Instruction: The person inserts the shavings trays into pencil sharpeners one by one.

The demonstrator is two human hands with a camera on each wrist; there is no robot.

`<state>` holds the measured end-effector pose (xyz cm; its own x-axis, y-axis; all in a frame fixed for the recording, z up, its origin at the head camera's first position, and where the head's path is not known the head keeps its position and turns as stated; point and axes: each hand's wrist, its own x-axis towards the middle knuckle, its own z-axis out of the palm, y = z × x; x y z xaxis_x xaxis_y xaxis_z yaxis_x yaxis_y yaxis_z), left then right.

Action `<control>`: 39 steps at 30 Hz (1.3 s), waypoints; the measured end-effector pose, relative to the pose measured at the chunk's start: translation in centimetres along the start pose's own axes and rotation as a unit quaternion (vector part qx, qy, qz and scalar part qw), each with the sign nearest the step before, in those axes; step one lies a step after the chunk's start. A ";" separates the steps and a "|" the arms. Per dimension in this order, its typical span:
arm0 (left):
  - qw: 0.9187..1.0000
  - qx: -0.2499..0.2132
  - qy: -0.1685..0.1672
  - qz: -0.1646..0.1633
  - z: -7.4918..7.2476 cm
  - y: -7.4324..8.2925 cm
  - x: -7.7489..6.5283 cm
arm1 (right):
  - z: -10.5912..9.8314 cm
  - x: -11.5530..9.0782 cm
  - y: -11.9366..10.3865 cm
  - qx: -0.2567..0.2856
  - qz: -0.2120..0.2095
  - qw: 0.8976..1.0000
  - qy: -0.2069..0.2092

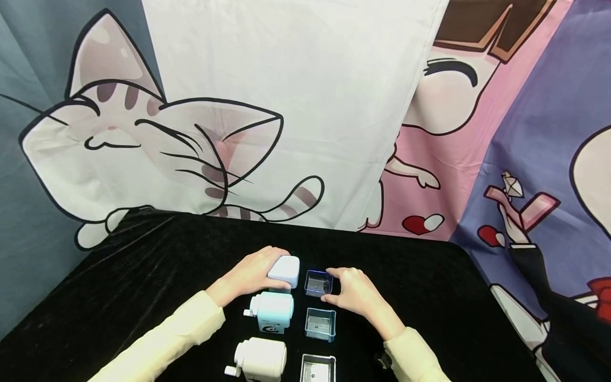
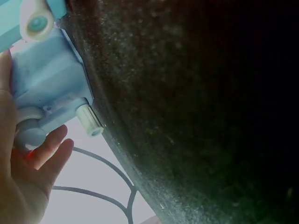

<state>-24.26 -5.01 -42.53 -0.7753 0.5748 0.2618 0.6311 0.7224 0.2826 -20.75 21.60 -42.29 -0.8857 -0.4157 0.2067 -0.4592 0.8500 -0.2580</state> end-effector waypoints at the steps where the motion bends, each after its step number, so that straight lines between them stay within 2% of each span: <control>1: 1.000 0.002 0.000 0.002 0.0 0.0 0.0 | 0.0 0.0 0.0 0.000 0.000 1.000 0.000; 10: 1.000 0.010 0.002 0.013 0.0 0.0 0.1 | 0.1 0.4 0.1 0.018 0.001 1.000 -0.001; 22: 1.000 0.002 -0.003 0.005 -0.1 0.1 0.1 | 0.0 0.5 -0.1 0.048 0.012 0.999 -0.011; 39: 1.000 0.012 0.002 0.011 0.1 0.0 0.1 | 0.4 0.7 -0.5 0.068 -0.005 0.998 0.001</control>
<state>-24.29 -4.92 -42.58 -0.7609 0.5895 0.2711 0.6473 0.7184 0.2548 -21.11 20.74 -42.38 -0.8811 -0.4230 0.2115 -0.4729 0.7937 -0.3825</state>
